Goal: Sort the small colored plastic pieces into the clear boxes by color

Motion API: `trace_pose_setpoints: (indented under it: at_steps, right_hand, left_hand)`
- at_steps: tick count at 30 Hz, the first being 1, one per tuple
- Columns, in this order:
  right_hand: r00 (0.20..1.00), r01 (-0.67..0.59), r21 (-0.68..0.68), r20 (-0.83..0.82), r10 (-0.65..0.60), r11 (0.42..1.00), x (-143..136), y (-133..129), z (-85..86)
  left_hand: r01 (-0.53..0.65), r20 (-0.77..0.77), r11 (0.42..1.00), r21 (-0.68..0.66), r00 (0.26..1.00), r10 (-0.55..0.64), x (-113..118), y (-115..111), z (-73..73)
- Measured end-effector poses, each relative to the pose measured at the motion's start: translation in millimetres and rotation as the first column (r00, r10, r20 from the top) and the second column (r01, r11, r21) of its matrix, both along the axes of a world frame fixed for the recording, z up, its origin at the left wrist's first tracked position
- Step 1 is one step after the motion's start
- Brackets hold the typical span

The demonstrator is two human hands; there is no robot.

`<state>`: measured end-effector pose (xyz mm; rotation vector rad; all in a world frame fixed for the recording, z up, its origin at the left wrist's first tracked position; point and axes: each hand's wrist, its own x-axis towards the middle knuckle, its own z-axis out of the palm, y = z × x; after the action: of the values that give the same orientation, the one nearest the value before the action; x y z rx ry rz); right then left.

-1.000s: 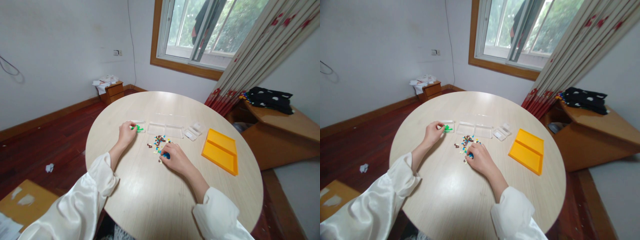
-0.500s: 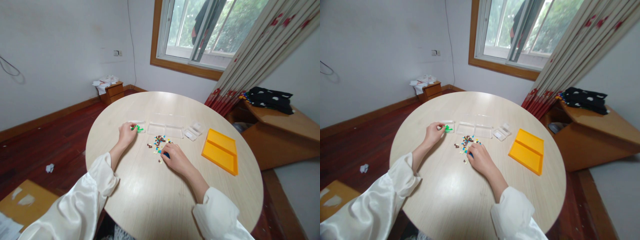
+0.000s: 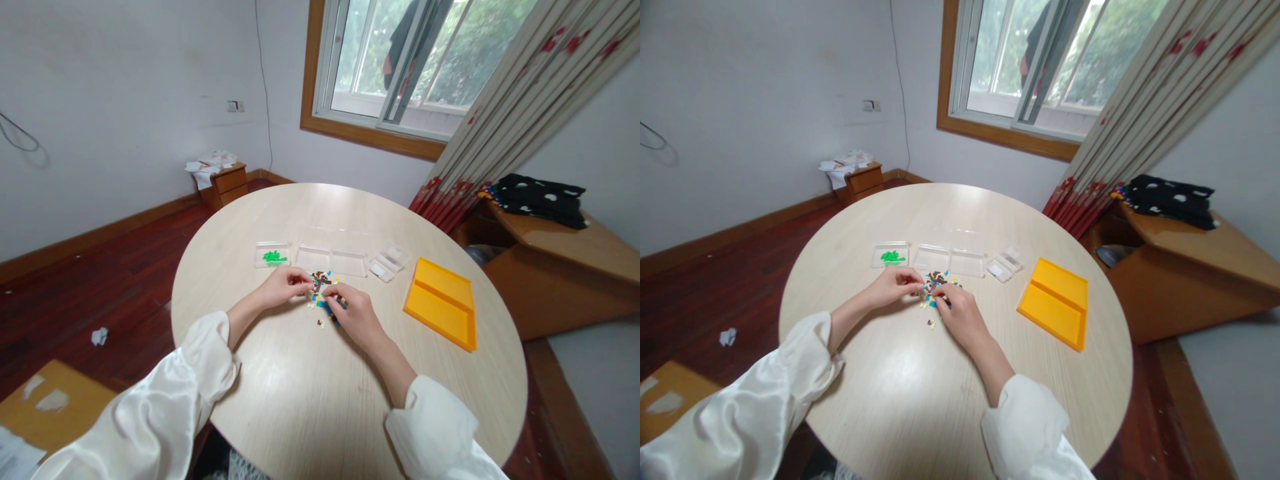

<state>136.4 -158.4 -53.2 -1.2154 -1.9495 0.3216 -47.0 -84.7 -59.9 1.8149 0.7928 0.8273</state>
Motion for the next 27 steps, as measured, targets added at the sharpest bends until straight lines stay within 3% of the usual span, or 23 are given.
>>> trace_pose_setpoints:
  at_steps: [7, 15, 18, 20, 23, 27]
  right_hand:
    - [0.999, -0.015, 0.018, -0.052, 0.016, 1.0, -3.7, -0.5, -0.8]
    - [1.0, 0.004, -0.043, -0.004, -0.004, 0.999, -4.5, -0.1, -2.0]
    - [0.996, -0.007, -0.068, 0.089, 0.013, 0.998, -3.9, 1.5, -2.8]
    - [0.986, -0.026, -0.093, 0.163, 0.041, 0.995, -3.4, 2.2, -3.4]
    - [0.97, -0.036, -0.128, 0.235, 0.066, 0.991, -3.2, 2.3, -3.8]
    - [0.956, -0.013, -0.157, 0.289, 0.059, 0.988, -3.4, 1.5, -4.4]
  left_hand:
    - [0.16, 0.03, 0.982, -0.102, 0.987, -0.158, 6.3, -5.4, -5.7]
    - [0.109, 0.04, 0.988, -0.111, 0.994, -0.105, 7.2, -7.1, -2.5]
    - [-0.009, 0.045, 0.997, -0.079, 0.999, 0.012, 2.7, 0.3, -2.9]
    - [-0.168, 0.016, 0.986, 0.007, 0.986, 0.168, -3.2, 7.8, -3.2]
    - [-0.443, -0.04, 0.875, 0.194, 0.888, 0.458, -15.1, 19.3, -2.1]
    - [-0.616, -0.095, 0.724, 0.309, 0.738, 0.668, -28.7, 28.6, -0.2]
